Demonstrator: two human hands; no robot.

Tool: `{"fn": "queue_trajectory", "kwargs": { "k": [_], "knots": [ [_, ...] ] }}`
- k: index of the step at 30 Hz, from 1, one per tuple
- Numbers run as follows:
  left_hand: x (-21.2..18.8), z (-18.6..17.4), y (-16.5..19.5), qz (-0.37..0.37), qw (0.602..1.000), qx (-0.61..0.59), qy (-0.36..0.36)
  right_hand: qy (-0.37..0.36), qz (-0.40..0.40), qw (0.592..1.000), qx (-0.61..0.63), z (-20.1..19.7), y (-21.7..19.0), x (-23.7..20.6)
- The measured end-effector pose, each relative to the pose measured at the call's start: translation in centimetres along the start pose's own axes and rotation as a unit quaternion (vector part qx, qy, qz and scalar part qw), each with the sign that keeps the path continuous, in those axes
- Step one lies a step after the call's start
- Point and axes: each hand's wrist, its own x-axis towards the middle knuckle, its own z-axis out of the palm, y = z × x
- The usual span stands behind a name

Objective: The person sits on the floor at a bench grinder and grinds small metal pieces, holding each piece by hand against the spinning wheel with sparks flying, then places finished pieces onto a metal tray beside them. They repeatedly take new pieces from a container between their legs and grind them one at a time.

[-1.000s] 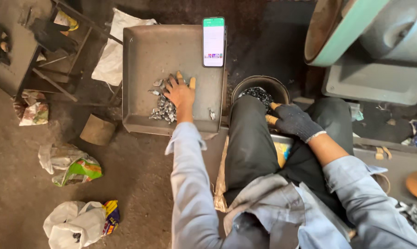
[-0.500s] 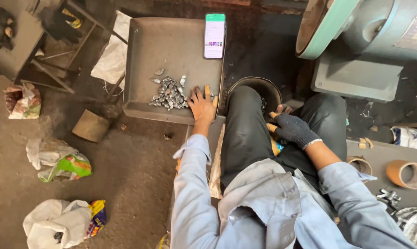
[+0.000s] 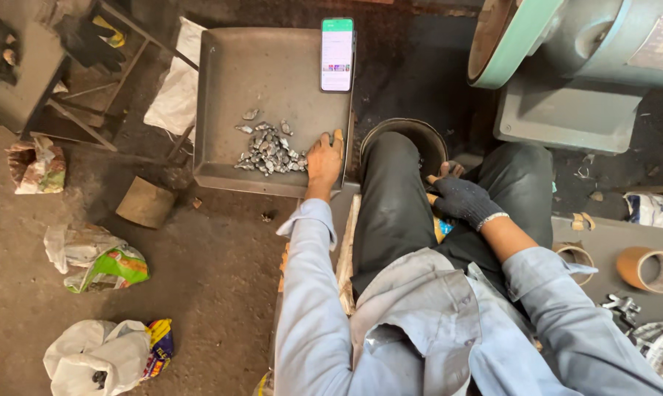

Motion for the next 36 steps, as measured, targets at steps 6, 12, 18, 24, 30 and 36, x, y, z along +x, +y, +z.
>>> {"fn": "queue_trajectory", "kwargs": {
  "k": [6, 12, 18, 24, 30, 36],
  "knots": [
    [1.6, -0.1, -2.2, -0.118, 0.980, -0.150, 0.049, -0.009, -0.015, 1.000, -0.003, 0.2, -0.1, 0.6],
    [2.5, -1.6, -6.2, -0.290, 0.714, -0.602, 0.209, -0.023, -0.014, 1.000, 0.002, -0.3, -0.7, 0.4],
    [1.3, -4.0, -8.6, -0.403, 0.241, -0.855, 0.220, -0.009, -0.018, 1.000, 0.013, -0.6, -1.0, -0.4],
    [2.6, -4.1, -7.6, -0.277, 0.313, -0.902, 0.106, 0.008, -0.034, 0.996, 0.078, -0.6, -0.6, 0.0],
    [-2.3, -3.9, 8.8, -0.056, 0.743, -0.655, -0.123, -0.067, -0.046, 0.643, 0.762, -1.5, -0.3, -0.2],
    [-5.1, -1.0, 18.5, -0.325, 0.305, -0.887, -0.124, -0.001, 0.021, 0.655, 0.755, -2.0, 1.3, -3.4]
  ]
}}
